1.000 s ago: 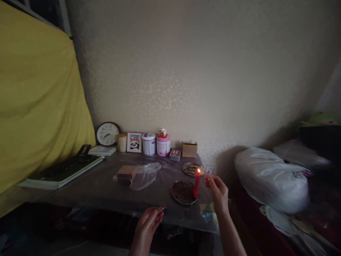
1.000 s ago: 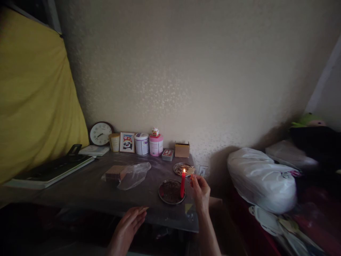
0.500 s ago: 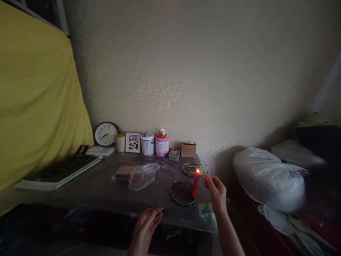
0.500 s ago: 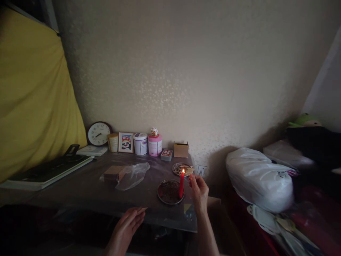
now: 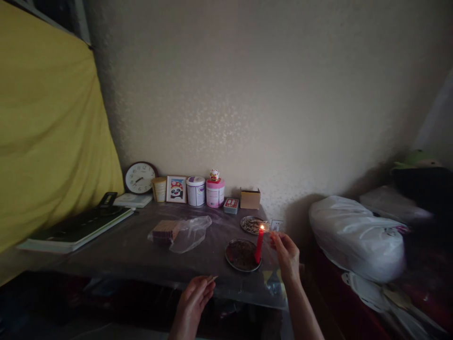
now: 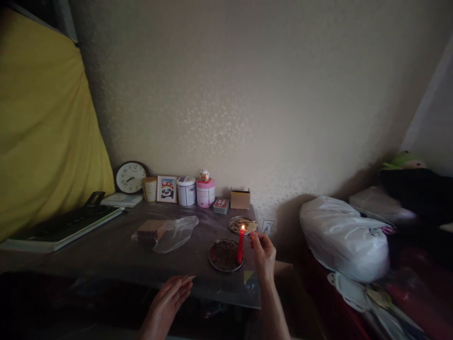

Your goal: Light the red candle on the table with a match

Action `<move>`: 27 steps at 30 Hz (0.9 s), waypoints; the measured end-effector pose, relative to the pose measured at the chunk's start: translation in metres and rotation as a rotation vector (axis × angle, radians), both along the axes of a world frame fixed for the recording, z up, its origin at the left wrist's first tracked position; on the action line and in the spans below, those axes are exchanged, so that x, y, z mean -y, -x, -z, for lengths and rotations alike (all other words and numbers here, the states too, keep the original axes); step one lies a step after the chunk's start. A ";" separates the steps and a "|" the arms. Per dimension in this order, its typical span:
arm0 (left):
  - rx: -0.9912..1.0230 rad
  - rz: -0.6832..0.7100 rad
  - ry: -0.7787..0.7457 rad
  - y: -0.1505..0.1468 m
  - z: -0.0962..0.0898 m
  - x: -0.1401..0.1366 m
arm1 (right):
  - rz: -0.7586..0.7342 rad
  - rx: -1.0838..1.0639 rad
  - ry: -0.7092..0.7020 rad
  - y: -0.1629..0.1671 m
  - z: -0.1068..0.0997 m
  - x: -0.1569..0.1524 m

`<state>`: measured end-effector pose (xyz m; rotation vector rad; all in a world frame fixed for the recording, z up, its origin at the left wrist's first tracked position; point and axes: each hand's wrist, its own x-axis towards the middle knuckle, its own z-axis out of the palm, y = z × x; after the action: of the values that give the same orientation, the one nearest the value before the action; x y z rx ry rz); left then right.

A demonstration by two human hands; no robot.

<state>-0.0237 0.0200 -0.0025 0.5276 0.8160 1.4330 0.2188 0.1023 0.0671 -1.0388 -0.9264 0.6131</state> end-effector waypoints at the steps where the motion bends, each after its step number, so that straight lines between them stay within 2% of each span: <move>1: -0.003 0.001 -0.003 0.000 -0.001 0.000 | 0.001 0.001 0.002 0.000 0.000 0.000; 10: 0.005 -0.010 0.015 0.000 0.005 -0.005 | 0.012 0.018 0.000 0.003 -0.004 0.003; 27: 0.003 -0.015 0.013 -0.001 0.002 -0.005 | 0.012 0.021 -0.007 0.004 -0.007 0.005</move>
<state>-0.0230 0.0252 -0.0047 0.5101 0.8280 1.4409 0.2147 0.0968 0.0744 -1.0455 -0.9396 0.5898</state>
